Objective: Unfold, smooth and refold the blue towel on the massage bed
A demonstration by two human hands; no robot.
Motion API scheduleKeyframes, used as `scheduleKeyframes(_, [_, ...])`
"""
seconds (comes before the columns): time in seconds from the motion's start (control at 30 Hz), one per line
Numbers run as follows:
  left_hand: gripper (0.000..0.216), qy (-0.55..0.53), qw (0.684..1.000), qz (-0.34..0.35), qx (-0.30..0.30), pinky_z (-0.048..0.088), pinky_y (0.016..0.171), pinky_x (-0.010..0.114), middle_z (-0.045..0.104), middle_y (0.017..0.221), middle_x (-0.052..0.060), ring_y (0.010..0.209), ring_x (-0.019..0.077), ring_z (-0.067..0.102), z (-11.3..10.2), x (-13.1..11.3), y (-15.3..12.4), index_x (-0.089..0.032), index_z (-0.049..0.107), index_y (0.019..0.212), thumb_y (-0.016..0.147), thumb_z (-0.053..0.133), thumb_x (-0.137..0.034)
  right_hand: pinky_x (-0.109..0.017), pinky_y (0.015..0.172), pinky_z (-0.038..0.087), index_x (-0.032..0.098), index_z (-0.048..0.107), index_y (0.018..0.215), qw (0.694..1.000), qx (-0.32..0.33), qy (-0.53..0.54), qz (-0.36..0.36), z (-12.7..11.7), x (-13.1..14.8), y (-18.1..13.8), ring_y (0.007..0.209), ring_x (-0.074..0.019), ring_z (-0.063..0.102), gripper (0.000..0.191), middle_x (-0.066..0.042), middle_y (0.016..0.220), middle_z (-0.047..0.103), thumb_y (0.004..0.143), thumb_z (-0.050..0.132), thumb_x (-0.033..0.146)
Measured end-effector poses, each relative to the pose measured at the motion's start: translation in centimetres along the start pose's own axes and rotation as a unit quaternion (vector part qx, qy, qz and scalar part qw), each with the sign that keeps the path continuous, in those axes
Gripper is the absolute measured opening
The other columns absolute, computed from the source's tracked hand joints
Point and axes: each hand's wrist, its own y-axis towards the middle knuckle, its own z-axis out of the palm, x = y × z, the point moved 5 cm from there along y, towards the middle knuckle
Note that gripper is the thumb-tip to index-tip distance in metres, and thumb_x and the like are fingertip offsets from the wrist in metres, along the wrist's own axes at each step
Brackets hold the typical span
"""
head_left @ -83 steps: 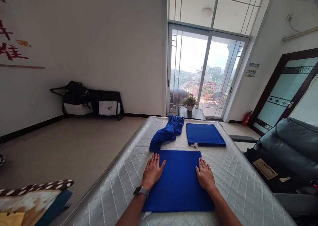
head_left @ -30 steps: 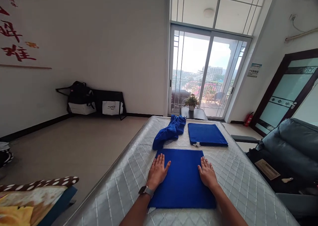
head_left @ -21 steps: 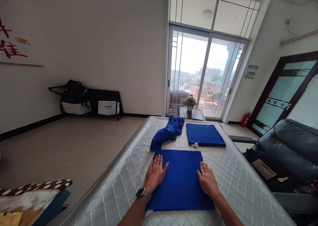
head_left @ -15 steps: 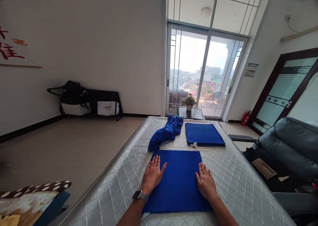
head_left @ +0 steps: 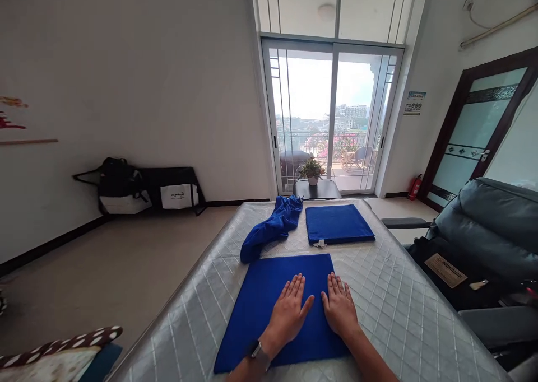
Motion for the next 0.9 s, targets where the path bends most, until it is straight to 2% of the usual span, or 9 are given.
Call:
scheduleKeyframes(0.1, [0.064, -0.038, 0.997, 0.049, 0.041, 0.036, 0.120, 0.047, 0.037, 0.162, 0.010, 0.151, 0.0238, 0.032, 1.0, -4.7, 1.1, -0.018, 0.029, 0.158, 0.105, 0.019, -0.052, -0.045, 0.124, 0.005, 0.013, 0.024, 0.159, 1.000, 0.008, -0.015, -0.021, 0.1, 0.1, 0.0, 0.155, -0.0236, 0.008, 0.063, -0.006, 0.167, 0.010, 0.101, 0.025, 0.036])
scheduleKeyframes(0.17, [0.064, -0.045, 0.996, 0.048, 0.060, 0.035, 0.121, 0.047, 0.036, 0.163, 0.010, 0.151, 0.0237, 0.030, 1.3, -5.6, 1.6, -0.016, 0.029, 0.158, 0.105, 0.018, -0.051, -0.046, 0.124, 0.005, 0.013, 0.026, 0.159, 0.999, 0.012, -0.022, -0.026, 0.1, 0.1, -0.1, 0.155, -0.0243, 0.008, 0.062, -0.006, 0.167, 0.010, 0.101, 0.025, 0.034])
scheduleKeyframes(0.23, [0.065, -0.039, 0.997, 0.036, 0.064, 0.034, 0.121, 0.047, 0.036, 0.162, 0.010, 0.151, 0.0236, 0.030, 1.4, -5.0, 1.5, -0.016, 0.031, 0.157, 0.105, 0.018, -0.052, -0.045, 0.124, 0.006, 0.011, 0.024, 0.159, 1.000, 0.011, -0.021, -0.018, 0.0, 0.0, 0.0, 0.155, -0.0243, 0.010, 0.063, -0.007, 0.167, 0.011, 0.101, 0.025, 0.036])
scheduleKeyframes(0.3, [0.066, -0.023, 0.998, 0.017, 0.056, 0.033, 0.122, 0.047, 0.036, 0.162, 0.010, 0.151, 0.0235, 0.031, 1.2, -3.0, 0.9, -0.016, 0.032, 0.157, 0.104, 0.019, -0.054, -0.044, 0.125, 0.006, 0.010, 0.022, 0.159, 1.000, 0.006, -0.014, -0.007, 0.0, -0.1, 0.0, 0.155, -0.0235, 0.011, 0.065, -0.007, 0.166, 0.013, 0.101, 0.023, 0.039])
scheduleKeyframes(0.37, [0.068, -0.002, 0.999, -0.019, 0.046, 0.033, 0.122, 0.047, 0.037, 0.162, 0.010, 0.150, 0.0237, 0.032, 1.0, 0.1, -0.3, -0.017, 0.034, 0.156, 0.103, 0.020, -0.057, -0.044, 0.125, 0.006, 0.010, 0.022, 0.159, 1.000, 0.000, -0.008, -0.002, 0.0, -0.1, 0.1, 0.155, -0.0226, 0.011, 0.065, -0.007, 0.166, 0.015, 0.101, 0.021, 0.040])
scheduleKeyframes(0.53, [0.074, 0.039, 0.990, -0.132, 0.039, 0.030, 0.122, 0.047, 0.036, 0.162, 0.012, 0.150, 0.0256, 0.033, -0.1, 9.5, -5.4, -0.014, 0.035, 0.156, 0.101, 0.020, -0.063, -0.043, 0.125, 0.004, 0.012, 0.022, 0.159, 1.000, -0.009, -0.003, -0.003, 0.4, -0.2, 0.2, 0.155, -0.0213, 0.009, 0.067, -0.004, 0.167, 0.014, 0.101, 0.019, 0.044])
scheduleKeyframes(0.6, [0.077, 0.050, 0.985, -0.163, 0.026, 0.030, 0.122, 0.047, 0.033, 0.163, 0.014, 0.150, 0.0268, 0.033, -0.7, 12.2, -7.5, -0.012, 0.033, 0.156, 0.100, 0.018, -0.064, -0.043, 0.125, 0.004, 0.013, 0.021, 0.160, 1.000, -0.010, -0.005, -0.002, 0.6, -0.3, 0.3, 0.155, -0.0209, 0.008, 0.067, -0.003, 0.167, 0.012, 0.101, 0.018, 0.045])
scheduleKeyframes(0.7, [0.081, 0.051, 0.981, -0.185, 0.014, 0.031, 0.121, 0.048, 0.030, 0.164, 0.017, 0.150, 0.0283, 0.031, -1.3, 14.1, -9.6, -0.008, 0.030, 0.156, 0.100, 0.018, -0.065, -0.043, 0.125, 0.004, 0.013, 0.019, 0.160, 1.000, -0.008, -0.015, -0.002, 0.8, -0.4, 0.3, 0.155, -0.0203, 0.007, 0.068, -0.003, 0.167, 0.012, 0.101, 0.017, 0.046])
scheduleKeyframes(0.9, [0.080, 0.038, 0.979, -0.198, -0.002, 0.032, 0.120, 0.050, 0.034, 0.161, 0.021, 0.149, 0.0301, 0.034, -1.5, 14.1, -10.0, -0.006, 0.036, 0.154, 0.100, 0.020, -0.063, -0.043, 0.125, 0.004, 0.012, 0.019, 0.160, 0.999, 0.003, -0.043, -0.004, 0.7, -0.3, 0.5, 0.155, -0.0212, 0.008, 0.068, -0.003, 0.167, 0.012, 0.102, 0.016, 0.045])
